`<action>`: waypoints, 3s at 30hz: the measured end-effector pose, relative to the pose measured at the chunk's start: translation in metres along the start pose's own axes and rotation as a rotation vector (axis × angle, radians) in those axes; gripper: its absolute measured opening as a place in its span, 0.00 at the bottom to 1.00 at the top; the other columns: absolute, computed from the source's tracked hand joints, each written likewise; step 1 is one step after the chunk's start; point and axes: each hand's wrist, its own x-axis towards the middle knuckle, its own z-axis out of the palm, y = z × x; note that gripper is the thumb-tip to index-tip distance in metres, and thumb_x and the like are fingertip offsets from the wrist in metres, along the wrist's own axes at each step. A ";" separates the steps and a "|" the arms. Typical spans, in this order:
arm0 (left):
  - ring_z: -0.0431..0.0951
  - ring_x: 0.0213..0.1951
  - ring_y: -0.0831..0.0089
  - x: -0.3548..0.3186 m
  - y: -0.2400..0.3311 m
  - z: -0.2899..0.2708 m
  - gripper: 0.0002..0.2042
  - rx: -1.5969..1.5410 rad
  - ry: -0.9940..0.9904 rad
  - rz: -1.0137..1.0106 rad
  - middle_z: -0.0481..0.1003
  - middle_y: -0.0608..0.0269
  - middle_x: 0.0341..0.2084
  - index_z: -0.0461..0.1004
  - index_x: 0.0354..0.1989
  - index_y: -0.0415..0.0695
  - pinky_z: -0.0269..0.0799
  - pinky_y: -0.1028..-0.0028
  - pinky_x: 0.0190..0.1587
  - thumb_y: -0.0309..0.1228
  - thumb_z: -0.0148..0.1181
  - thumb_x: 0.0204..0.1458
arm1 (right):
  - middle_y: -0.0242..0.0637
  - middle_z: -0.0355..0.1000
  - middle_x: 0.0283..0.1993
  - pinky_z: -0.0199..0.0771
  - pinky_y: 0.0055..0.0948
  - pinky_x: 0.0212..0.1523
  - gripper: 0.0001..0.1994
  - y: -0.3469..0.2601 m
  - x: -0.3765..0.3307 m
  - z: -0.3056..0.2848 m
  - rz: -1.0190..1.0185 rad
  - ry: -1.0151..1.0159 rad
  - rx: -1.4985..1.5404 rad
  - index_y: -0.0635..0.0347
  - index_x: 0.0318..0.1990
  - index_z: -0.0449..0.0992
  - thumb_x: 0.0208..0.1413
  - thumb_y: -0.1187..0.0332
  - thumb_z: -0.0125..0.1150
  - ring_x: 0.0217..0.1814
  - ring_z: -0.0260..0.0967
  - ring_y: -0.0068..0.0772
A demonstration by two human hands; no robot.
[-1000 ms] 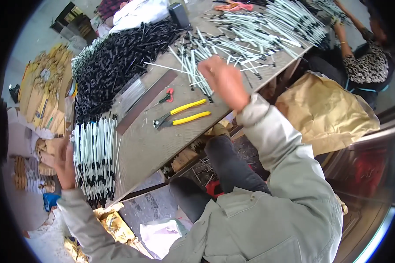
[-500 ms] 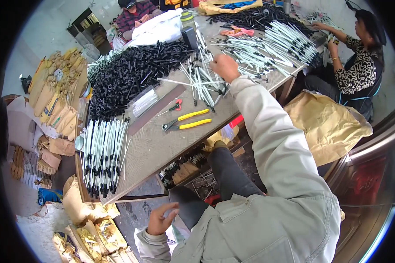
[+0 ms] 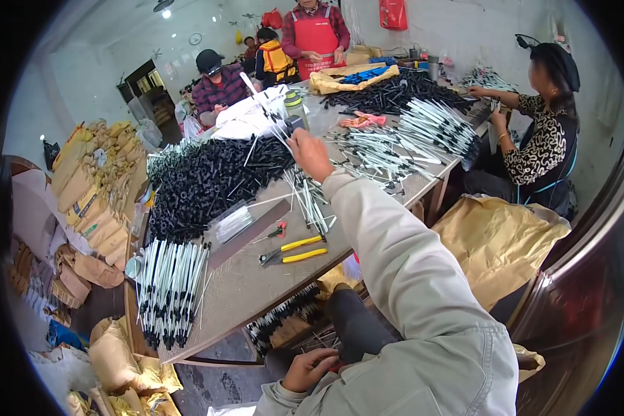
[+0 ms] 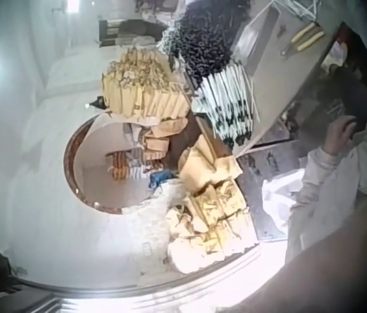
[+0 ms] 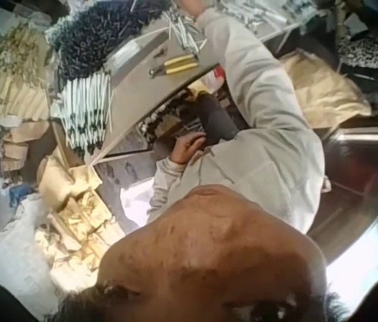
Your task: Assembling industrial components by sliding plastic sleeves onto metal rods and bundling them with rubber bands.
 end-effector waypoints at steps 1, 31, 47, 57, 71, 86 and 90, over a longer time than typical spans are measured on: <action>0.77 0.30 0.75 0.000 0.001 -0.002 0.10 -0.016 -0.004 -0.020 0.77 0.56 0.30 0.73 0.41 0.37 0.72 0.78 0.33 0.27 0.56 0.51 | 0.48 0.69 0.24 0.63 0.45 0.28 0.10 -0.002 0.005 -0.001 -0.031 0.042 0.033 0.60 0.28 0.69 0.52 0.63 0.55 0.29 0.66 0.54; 0.75 0.26 0.77 -0.015 -0.049 0.004 0.11 -0.209 0.092 -0.207 0.76 0.59 0.30 0.74 0.40 0.39 0.70 0.79 0.31 0.30 0.56 0.51 | 0.39 0.72 0.32 0.68 0.47 0.28 0.07 0.019 -0.054 0.067 -0.252 -0.568 -0.326 0.55 0.28 0.75 0.47 0.63 0.55 0.31 0.72 0.42; 0.76 0.31 0.77 -0.015 -0.052 -0.001 0.10 -0.301 0.111 -0.254 0.77 0.58 0.31 0.73 0.41 0.38 0.70 0.78 0.35 0.29 0.54 0.52 | 0.39 0.72 0.21 0.67 0.38 0.25 0.17 -0.006 0.024 0.012 0.047 -0.200 -0.109 0.58 0.28 0.74 0.52 0.52 0.54 0.24 0.71 0.42; 0.74 0.31 0.78 0.000 -0.044 0.018 0.12 -0.265 -0.152 -0.290 0.76 0.61 0.33 0.71 0.44 0.36 0.70 0.79 0.35 0.30 0.51 0.55 | 0.27 0.66 0.20 0.57 0.20 0.23 0.17 0.018 -0.045 -0.135 0.300 0.082 0.121 0.64 0.34 0.77 0.54 0.56 0.52 0.21 0.58 0.16; 0.68 0.48 0.67 0.102 0.033 -0.023 0.24 -0.464 0.403 0.127 0.67 0.51 0.46 0.56 0.57 0.32 0.61 0.71 0.52 0.41 0.37 0.61 | 0.27 0.66 0.19 0.60 0.17 0.19 0.07 -0.123 -0.263 -0.167 0.475 -0.365 0.416 0.65 0.37 0.74 0.55 0.73 0.52 0.19 0.61 0.13; 0.53 0.13 0.88 0.047 0.031 -0.048 0.15 -0.762 1.040 0.067 0.60 0.73 0.20 0.67 0.50 0.40 0.46 0.86 0.12 0.35 0.45 0.59 | 0.43 0.73 0.27 0.70 0.40 0.31 0.14 -0.049 -0.120 0.045 -0.004 -0.411 -0.209 0.57 0.28 0.75 0.49 0.54 0.57 0.32 0.72 0.47; 0.54 0.13 0.88 0.031 0.028 -0.050 0.16 -0.788 1.094 0.114 0.63 0.71 0.23 0.65 0.52 0.39 0.47 0.86 0.12 0.33 0.46 0.59 | 0.44 0.73 0.28 0.71 0.40 0.31 0.14 -0.021 -0.111 0.067 -0.082 -0.594 -0.504 0.56 0.30 0.74 0.49 0.55 0.56 0.31 0.72 0.43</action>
